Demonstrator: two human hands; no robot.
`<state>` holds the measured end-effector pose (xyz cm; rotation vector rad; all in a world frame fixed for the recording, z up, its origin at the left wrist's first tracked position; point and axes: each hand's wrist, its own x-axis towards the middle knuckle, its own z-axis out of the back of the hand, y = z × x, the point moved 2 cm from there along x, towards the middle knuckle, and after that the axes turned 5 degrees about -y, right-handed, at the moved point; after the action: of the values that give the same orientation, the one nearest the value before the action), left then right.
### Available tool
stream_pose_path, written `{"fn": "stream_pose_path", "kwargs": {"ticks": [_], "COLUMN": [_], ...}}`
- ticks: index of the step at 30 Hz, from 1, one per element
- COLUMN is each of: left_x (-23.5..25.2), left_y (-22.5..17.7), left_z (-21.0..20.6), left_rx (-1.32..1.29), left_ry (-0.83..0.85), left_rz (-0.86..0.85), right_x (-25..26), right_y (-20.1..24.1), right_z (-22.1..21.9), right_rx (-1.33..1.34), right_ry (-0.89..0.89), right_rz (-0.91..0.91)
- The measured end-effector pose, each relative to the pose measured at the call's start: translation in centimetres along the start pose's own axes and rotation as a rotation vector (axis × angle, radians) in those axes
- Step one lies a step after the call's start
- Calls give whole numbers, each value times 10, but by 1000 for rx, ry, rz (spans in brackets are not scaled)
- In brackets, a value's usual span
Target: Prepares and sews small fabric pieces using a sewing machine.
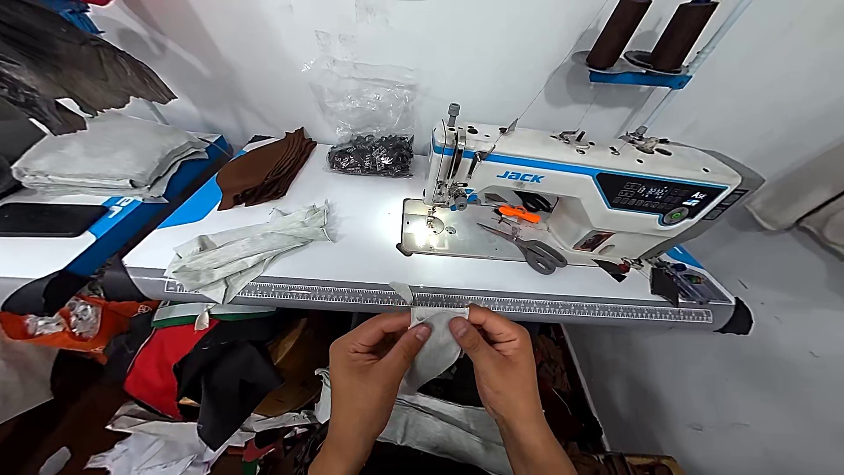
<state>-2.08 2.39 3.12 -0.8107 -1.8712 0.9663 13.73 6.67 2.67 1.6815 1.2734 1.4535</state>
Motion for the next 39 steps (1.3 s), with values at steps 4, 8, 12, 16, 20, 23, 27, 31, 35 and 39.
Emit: {"fn": "stream_pose_path", "kwargs": {"ticks": [4,8,12,16,20,23,27,31,35,39], "left_x": [-1,-2,-5,-11,-14,-14,-13,-13,-13,-13], "left_y": [3,3,4,7,8,8,9,10,9,8], "left_z": [-2,-5,-5,-6,-10,-10,-10,-9,-8,-9], "left_rx": [22,43,79,198,228,221,228,259,256,256], "left_ry": [-9,-13,-14,-21,-53,-58,-54,-61,-43,-44], "left_rz": [-1,-78,-109,-236,-308,-296,-300,-324,-323,-310], "right_x": [0,-1,-1,-5,-11,-14,-16,-17,-16,-17], "right_y": [2,0,1,3,5,5,6,8,9,9], "right_z": [-1,-3,-4,-8,-13,-14,-14,-14,-15,-16], "right_rx": [-105,-146,-221,-508,-636,-641,-623,-609,-608,-604], "right_ry": [-13,-21,-72,-182,-246,-226,-187,-175,-167,-154], "right_rz": [100,135,168,360,537,554,532,523,513,509]}}
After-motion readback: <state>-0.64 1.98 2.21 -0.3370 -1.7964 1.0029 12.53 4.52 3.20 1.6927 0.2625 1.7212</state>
